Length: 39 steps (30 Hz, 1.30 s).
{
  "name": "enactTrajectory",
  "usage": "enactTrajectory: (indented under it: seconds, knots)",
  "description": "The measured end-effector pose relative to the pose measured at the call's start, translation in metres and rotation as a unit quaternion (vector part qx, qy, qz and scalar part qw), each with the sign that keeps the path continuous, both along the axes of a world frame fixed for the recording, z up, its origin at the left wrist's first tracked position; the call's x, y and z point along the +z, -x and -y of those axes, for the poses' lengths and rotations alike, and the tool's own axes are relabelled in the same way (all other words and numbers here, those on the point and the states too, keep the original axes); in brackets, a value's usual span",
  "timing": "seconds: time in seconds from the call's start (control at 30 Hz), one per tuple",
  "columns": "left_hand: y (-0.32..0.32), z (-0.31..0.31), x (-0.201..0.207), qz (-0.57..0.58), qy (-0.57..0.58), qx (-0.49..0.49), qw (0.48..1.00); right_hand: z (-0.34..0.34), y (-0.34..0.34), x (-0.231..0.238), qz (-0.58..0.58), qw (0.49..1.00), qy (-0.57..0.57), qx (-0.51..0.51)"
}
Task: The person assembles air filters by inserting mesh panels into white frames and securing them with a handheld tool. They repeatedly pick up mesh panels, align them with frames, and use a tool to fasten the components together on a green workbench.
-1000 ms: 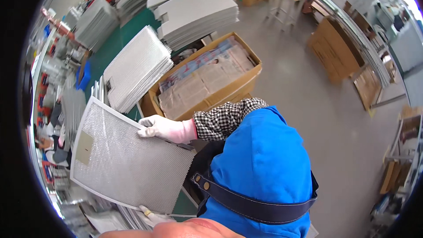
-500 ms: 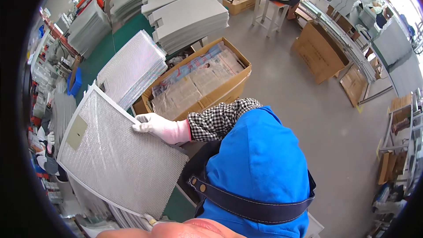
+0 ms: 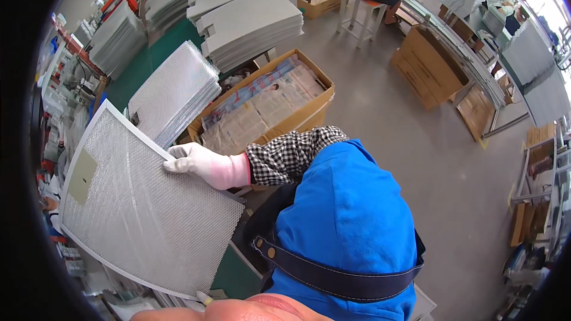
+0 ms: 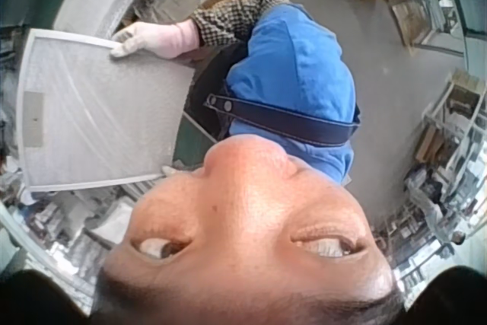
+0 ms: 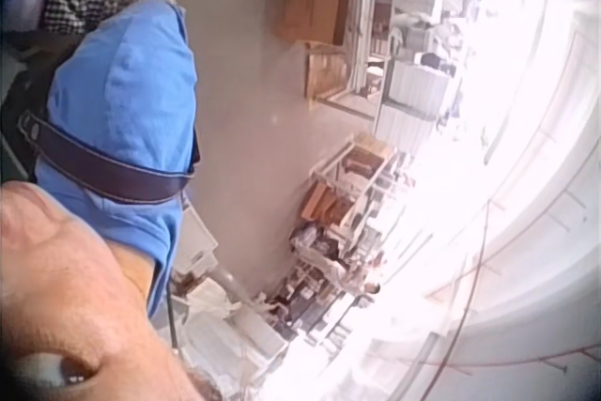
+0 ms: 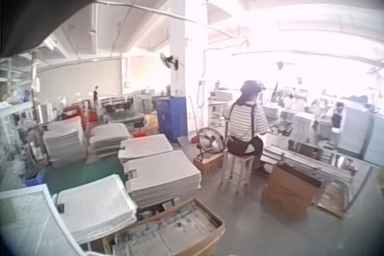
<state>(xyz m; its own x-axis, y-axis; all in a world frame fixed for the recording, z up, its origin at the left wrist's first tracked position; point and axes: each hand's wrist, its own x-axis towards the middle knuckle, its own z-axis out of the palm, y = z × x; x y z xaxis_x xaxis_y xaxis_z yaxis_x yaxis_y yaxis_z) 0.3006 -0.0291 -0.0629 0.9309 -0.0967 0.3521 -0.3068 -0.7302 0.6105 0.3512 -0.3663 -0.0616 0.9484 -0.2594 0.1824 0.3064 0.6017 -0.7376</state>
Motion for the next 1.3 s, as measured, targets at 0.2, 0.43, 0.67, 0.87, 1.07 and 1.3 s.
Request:
enactTrajectory:
  seconds: [0.2, 0.43, 0.67, 0.87, 1.07, 1.3]
  knots:
    - [0.019, 0.005, 0.007, 0.018, 0.000, 0.043, 0.999, -0.016, 0.002, 0.019, 0.012, 1.000, -0.007, 0.028]
    - [0.073, -0.013, 0.007, 0.052, 0.001, 0.196, 0.979, -0.039, 0.002, 0.031, 0.008, 0.996, 0.034, 0.079]
    - [0.136, 0.012, 0.047, 0.133, 0.386, 0.391, 0.825, -0.103, 0.020, 0.115, 0.114, 0.955, 0.175, 0.210]
    - [0.210, 0.044, -0.067, -0.090, 0.514, 0.181, 0.834, -0.151, -0.040, 0.148, 0.185, 0.769, 0.444, 0.421]
    - [0.286, 0.048, -0.061, -0.393, 0.256, -0.054, 0.882, -0.159, -0.028, 0.020, 0.142, 0.522, 0.641, 0.545]
    - [0.252, -0.035, 0.090, 0.052, -0.227, 0.192, 0.953, -0.230, 0.040, 0.068, 0.241, 0.333, 0.619, 0.669]
